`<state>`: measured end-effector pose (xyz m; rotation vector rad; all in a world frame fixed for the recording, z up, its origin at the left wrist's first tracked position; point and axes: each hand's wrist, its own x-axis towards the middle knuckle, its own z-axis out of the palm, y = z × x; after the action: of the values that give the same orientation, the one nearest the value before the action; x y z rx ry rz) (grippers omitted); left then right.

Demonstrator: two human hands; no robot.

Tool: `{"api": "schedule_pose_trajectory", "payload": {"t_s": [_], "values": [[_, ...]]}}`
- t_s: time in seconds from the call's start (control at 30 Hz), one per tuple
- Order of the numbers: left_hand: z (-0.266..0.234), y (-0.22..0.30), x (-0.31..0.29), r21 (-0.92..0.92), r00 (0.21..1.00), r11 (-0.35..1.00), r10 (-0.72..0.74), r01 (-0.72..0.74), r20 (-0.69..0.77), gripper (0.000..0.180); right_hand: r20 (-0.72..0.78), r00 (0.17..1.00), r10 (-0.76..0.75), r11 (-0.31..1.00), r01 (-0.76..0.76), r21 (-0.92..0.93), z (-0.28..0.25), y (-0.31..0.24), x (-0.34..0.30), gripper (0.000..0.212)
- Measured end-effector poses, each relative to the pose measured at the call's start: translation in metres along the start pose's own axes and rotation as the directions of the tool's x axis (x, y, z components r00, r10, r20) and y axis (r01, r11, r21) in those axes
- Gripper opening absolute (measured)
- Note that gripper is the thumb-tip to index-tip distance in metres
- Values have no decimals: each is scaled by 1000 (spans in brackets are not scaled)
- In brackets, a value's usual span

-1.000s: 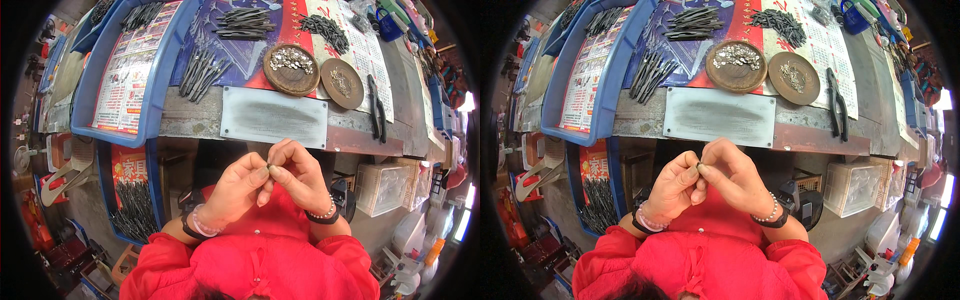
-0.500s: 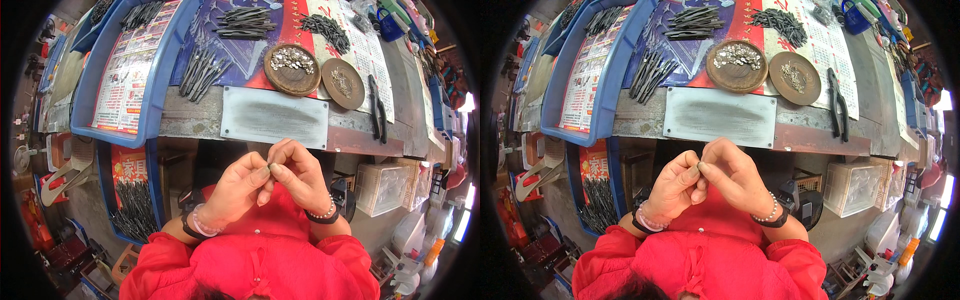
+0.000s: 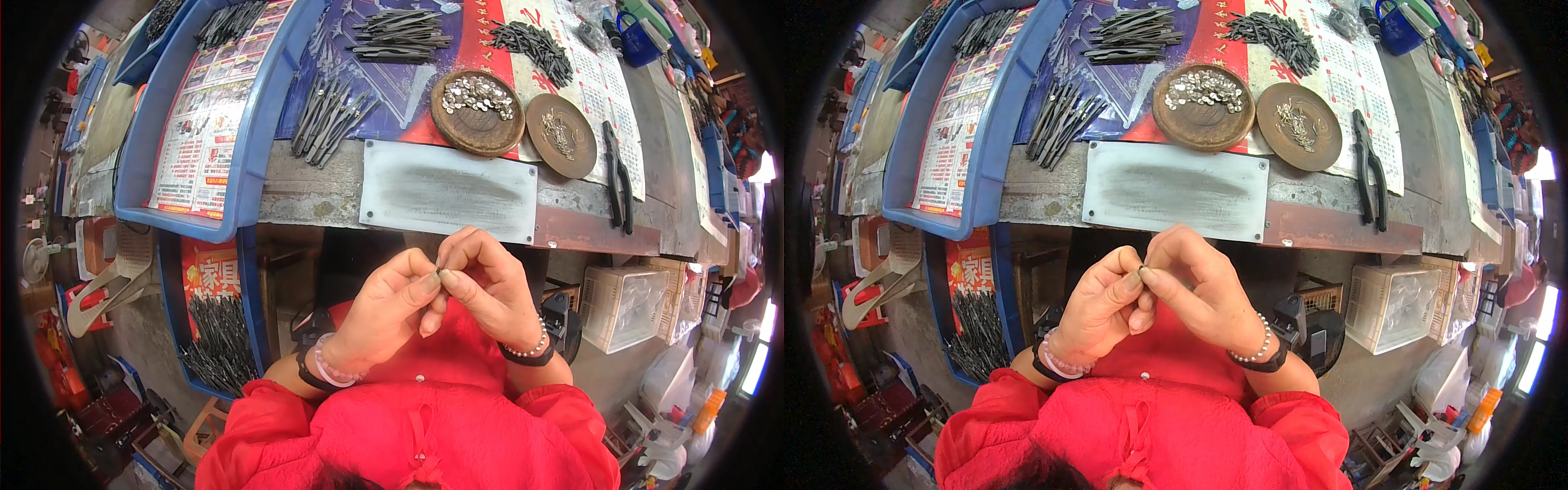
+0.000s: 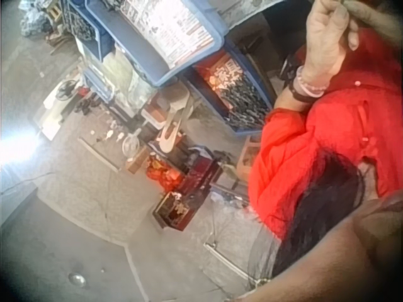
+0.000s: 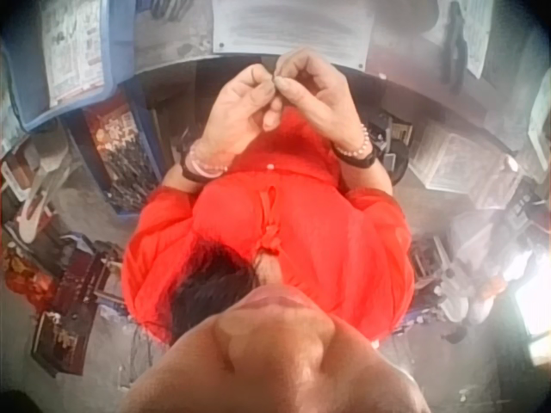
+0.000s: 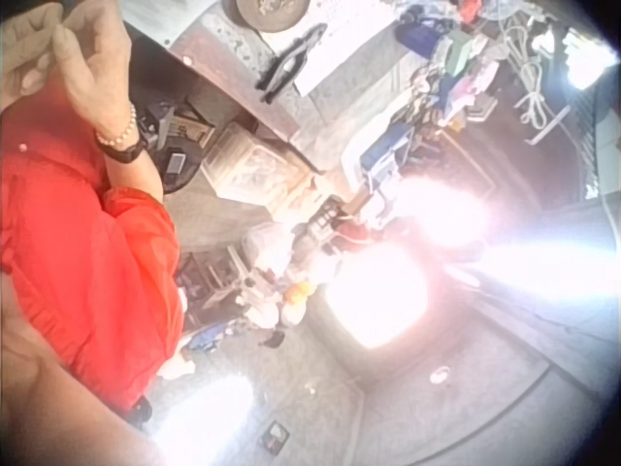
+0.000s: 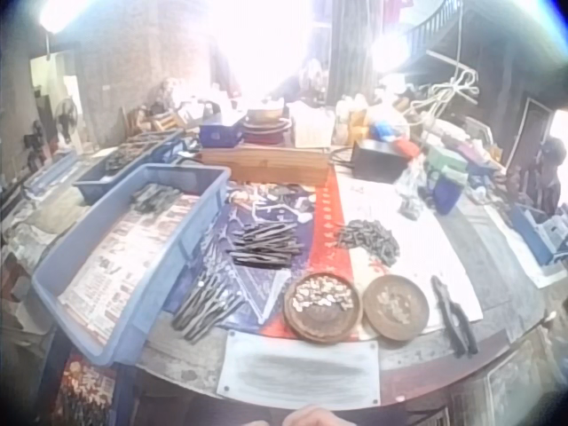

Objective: The person assembles small metal fasteners by hand, picking up rods and small metal pieces from trays on a cluttered workbench. They use pliers to bend or secure the components, then place the finished items into a blue bin. The process is repeated multiple times with consistent hand movements.

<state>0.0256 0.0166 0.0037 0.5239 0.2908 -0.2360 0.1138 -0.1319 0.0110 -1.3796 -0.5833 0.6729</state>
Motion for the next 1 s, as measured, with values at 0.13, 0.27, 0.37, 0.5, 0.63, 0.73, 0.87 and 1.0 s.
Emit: {"api": "schedule_pose_trajectory", "payload": {"t_s": [0.13, 0.27, 0.37, 0.5, 0.63, 0.73, 0.87, 1.0], "values": [[0, 0, 0, -6, 1000, 1000, -5, 5, -3, 15, -34, 999, -24, 996, 20, -91, 4, 0, -3, 11], [1, -1, -1, -17, 1000, 1000, -10, 10, -11, 15, -68, 997, -40, 988, 30, -150, 8, -2, -5, 11], [0, 0, -1, -11, 1000, 1000, -14, 14, -9, 16, -68, 994, -81, 970, 63, -233, 9, -4, -4, 9], [-1, -1, -2, -51, 1000, 999, -5, 5, 2, 14, -66, 988, -141, 950, 116, -288, 10, -5, -3, 8], [-2, 0, -3, -95, 999, 995, 7, -4, 32, 9, -88, 969, -229, 910, 181, -373, 14, -5, -3, 9], [-1, 0, -2, -92, 999, 996, 23, -19, 34, 8, -101, 951, -291, 882, 226, -414, 17, -5, -2, 10], [3, -2, -1, -2, 998, 999, 50, -50, -28, 18, -66, 957, -283, 894, 238, -380, 12, -7, -1, 9], [4, -3, -2, 7, 999, 999, 40, -40, -3, 14, -12, 986, -168, 962, 162, -220, 0, -9, 0, 11]]}}
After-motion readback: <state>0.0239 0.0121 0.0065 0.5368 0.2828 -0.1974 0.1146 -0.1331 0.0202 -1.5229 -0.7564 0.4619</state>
